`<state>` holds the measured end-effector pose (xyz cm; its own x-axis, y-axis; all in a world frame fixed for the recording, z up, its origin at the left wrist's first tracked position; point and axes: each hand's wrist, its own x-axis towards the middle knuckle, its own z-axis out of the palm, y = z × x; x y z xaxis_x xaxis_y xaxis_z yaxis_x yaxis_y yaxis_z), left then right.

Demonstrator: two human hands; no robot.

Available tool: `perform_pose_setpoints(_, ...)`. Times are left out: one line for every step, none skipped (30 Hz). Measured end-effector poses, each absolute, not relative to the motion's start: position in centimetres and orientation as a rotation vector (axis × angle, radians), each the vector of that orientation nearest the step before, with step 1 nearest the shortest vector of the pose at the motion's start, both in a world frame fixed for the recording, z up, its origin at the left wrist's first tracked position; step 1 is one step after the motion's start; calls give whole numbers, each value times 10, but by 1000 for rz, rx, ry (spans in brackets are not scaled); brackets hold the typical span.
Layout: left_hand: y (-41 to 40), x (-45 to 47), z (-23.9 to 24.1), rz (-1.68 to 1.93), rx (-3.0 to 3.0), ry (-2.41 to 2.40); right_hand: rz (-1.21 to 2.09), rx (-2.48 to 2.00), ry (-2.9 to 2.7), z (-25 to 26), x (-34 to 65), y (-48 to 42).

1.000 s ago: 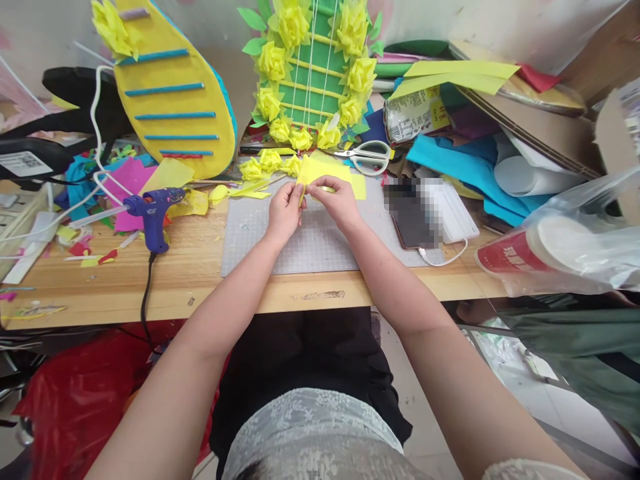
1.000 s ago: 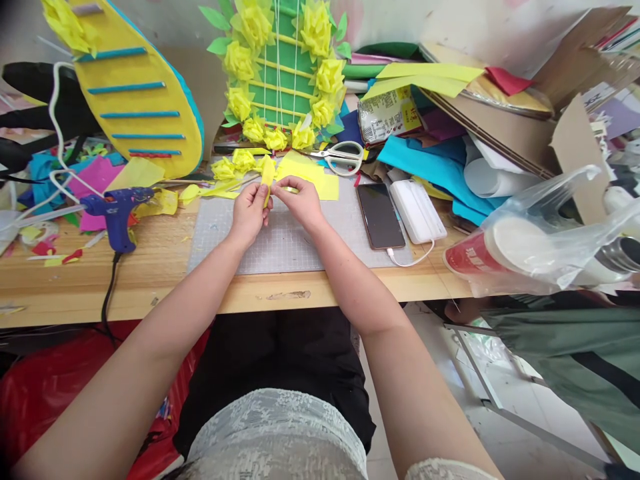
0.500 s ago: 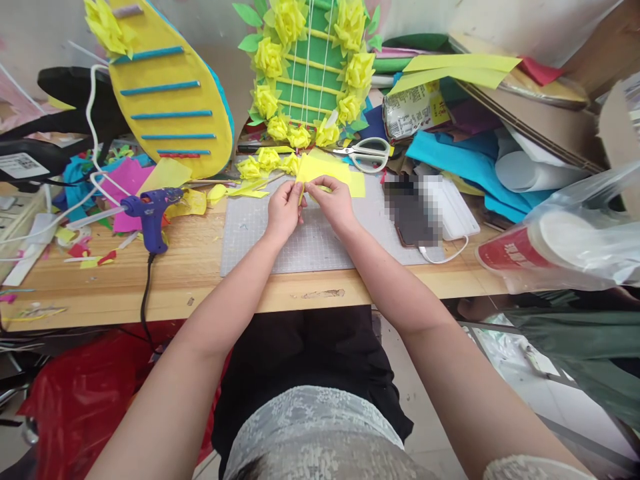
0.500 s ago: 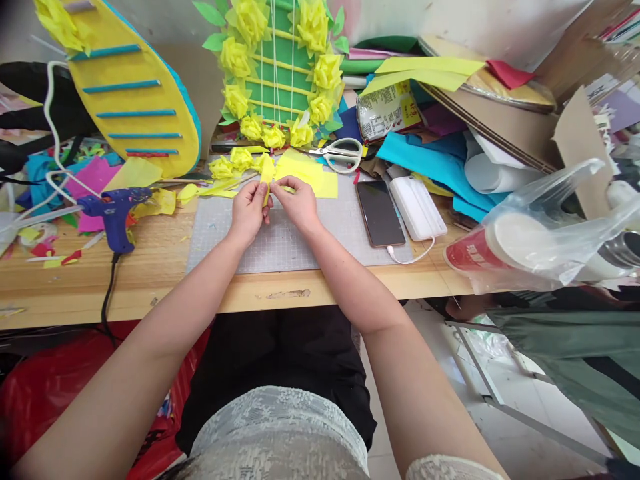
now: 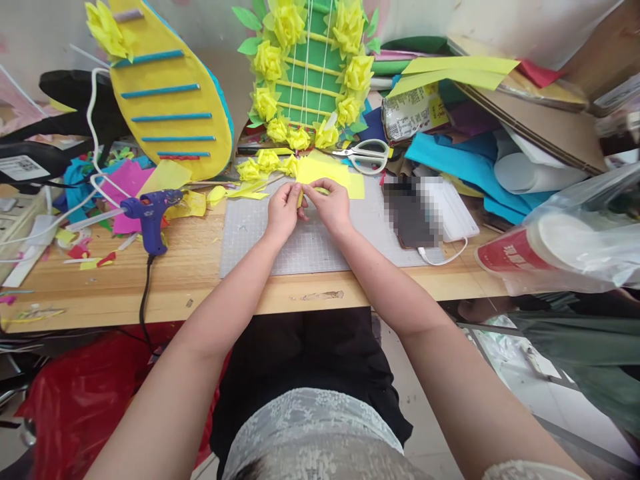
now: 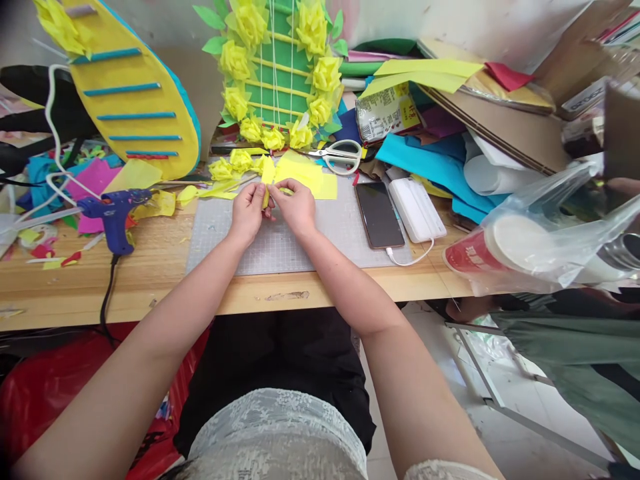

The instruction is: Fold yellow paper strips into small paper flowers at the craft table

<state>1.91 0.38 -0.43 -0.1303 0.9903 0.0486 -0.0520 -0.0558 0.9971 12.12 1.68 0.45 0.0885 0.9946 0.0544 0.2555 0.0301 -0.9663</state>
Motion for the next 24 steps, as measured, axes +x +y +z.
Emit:
perform_pose_setpoints(4, 19, -5, 1367, 1140, 1239, 967, -1414, -1335, 5, 121, 17)
perform_pose_setpoints(4, 19, -5, 1366, 1135, 1240, 958, -1424, -1332, 5, 120, 17)
perform_pose_setpoints(5, 19, -5, 1363, 1130, 1239, 948, -1436, -1331, 5, 120, 17)
perform_pose_setpoints(5, 19, -5, 1358, 1125, 1239, 941, -1450, -1332, 5, 119, 17)
perform_pose_setpoints(5, 20, -4, 1351, 1122, 1238, 938, -1465, -1336, 5, 119, 17)
perform_pose_setpoints(6, 20, -4, 1345, 1120, 1240, 937, -1478, -1341, 6, 119, 17)
perform_pose_setpoints(6, 20, -4, 1341, 1117, 1243, 935, -1485, -1349, 6, 120, 17)
perform_pose_setpoints(6, 20, -4, 1341, 1113, 1248, 930, -1485, -1357, 6, 120, 17)
perform_pose_setpoints(6, 20, -4, 1345, 1108, 1252, 922, -1476, -1367, 6, 120, 17)
perform_pose_setpoints(6, 20, -5, 1352, 1105, 1256, 911, -1459, -1379, 7, 121, 17)
perform_pose_setpoints(7, 19, -5, 1361, 1105, 1258, 898, -1441, -1394, 7, 121, 17)
perform_pose_setpoints(7, 19, -5, 1370, 1108, 1259, 883, -1426, -1412, 8, 122, 17)
perform_pose_setpoints(7, 19, -6, 1380, 1113, 1258, 867, -1414, -1433, 9, 122, 17)
perform_pose_setpoints(7, 19, -6, 1392, 1119, 1258, 848, -1407, -1459, 10, 123, 16)
perform_pose_setpoints(7, 19, -7, 1406, 1125, 1257, 829, -1403, -1485, 11, 123, 16)
perform_pose_setpoints(7, 19, -7, 1421, 1130, 1255, 808, -1400, -1510, 12, 123, 15)
perform_pose_setpoints(7, 19, -7, 1433, 1133, 1254, 786, -1398, -1531, 13, 124, 14)
perform_pose_setpoints(6, 19, -7, 1445, 1132, 1253, 764, -1400, -1547, 14, 124, 14)
perform_pose_setpoints(6, 19, -7, 1454, 1128, 1252, 744, -1406, -1557, 14, 124, 14)
perform_pose_setpoints(6, 19, -7, 1460, 1121, 1250, 728, -1415, -1563, 15, 125, 14)
perform_pose_setpoints(6, 19, -7, 1460, 1112, 1247, 716, -1421, -1570, 15, 126, 14)
perform_pose_setpoints(5, 19, -6, 1455, 1102, 1244, 706, -1423, -1579, 15, 126, 15)
perform_pose_setpoints(5, 19, -5, 1444, 1093, 1239, 699, -1417, -1592, 14, 127, 15)
perform_pose_setpoints(5, 19, -5, 1431, 1083, 1235, 692, -1406, -1609, 13, 128, 17)
